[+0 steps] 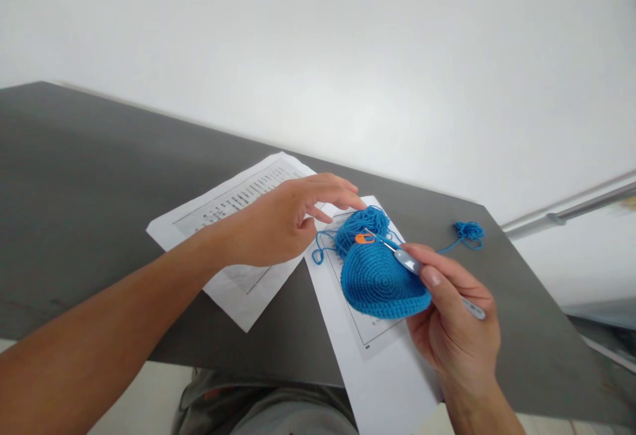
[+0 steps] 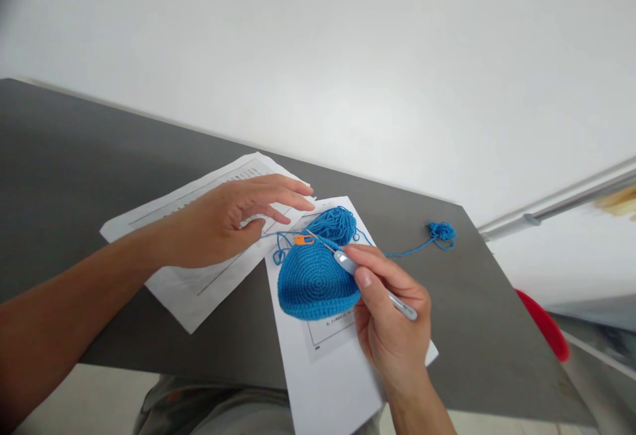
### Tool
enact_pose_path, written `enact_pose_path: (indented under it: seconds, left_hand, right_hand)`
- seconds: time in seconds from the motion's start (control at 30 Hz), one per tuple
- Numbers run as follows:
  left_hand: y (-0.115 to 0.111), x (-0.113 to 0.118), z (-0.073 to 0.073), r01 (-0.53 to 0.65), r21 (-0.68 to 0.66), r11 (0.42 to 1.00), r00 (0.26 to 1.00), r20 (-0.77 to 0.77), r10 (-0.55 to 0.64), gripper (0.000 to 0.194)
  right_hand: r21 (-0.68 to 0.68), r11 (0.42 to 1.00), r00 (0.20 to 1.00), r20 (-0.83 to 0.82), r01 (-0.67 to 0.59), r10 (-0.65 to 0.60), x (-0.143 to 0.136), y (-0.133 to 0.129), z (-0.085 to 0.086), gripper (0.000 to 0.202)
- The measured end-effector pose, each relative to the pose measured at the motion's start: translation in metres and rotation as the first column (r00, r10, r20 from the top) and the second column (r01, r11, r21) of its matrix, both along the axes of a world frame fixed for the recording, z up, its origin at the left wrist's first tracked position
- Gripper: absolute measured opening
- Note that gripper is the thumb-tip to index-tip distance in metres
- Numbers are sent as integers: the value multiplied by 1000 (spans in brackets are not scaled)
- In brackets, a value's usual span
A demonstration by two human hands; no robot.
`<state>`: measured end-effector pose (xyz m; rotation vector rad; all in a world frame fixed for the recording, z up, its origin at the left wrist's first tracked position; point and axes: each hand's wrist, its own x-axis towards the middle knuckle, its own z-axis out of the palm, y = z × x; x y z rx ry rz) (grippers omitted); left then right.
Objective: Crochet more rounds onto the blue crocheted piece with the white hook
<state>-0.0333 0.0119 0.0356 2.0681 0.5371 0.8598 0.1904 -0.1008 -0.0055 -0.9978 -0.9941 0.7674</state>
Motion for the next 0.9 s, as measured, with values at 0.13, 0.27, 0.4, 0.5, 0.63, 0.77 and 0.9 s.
enact_pose_path:
  seconds: [0.13,0.27,0.4,0.5,0.63,0.77,0.9]
  left_hand:
    - [-4,6,-4,45,-216,975,988,152,-12,51]
    - [-11,15,-9,282,-464,840,941,306,-146,54]
    - [-17,24,-13,393,-555,733,904,382,-195,56]
    - [-18,25,-15,438,-586,682,880,433,-194,51]
    - [-14,22,-15,489,-620,614,834,539,-121,47]
    - [-13,19,-12,463,-676,573,824,566,1,41]
    - [-16,18,-9,470,-686,556,806,590,46,38]
  right_hand:
    - [16,1000,1000,17,-4,3,0,0,0,11]
    - [3,1000,1000,-8,-28,28,0,-1,1,12]
    - [-49,999,999,-46,-10,8,0,-3,3,15]
    - [-67,998,998,-58,5,-8,0,-4,4,16]
    - [-91,996,996,-84,-1,-7,0,-3,4,18]
    - [-82,997,996,-91,-3,-5,0,-3,4,18]
    - [-79,997,996,-86,-13,6,2,-3,3,18]
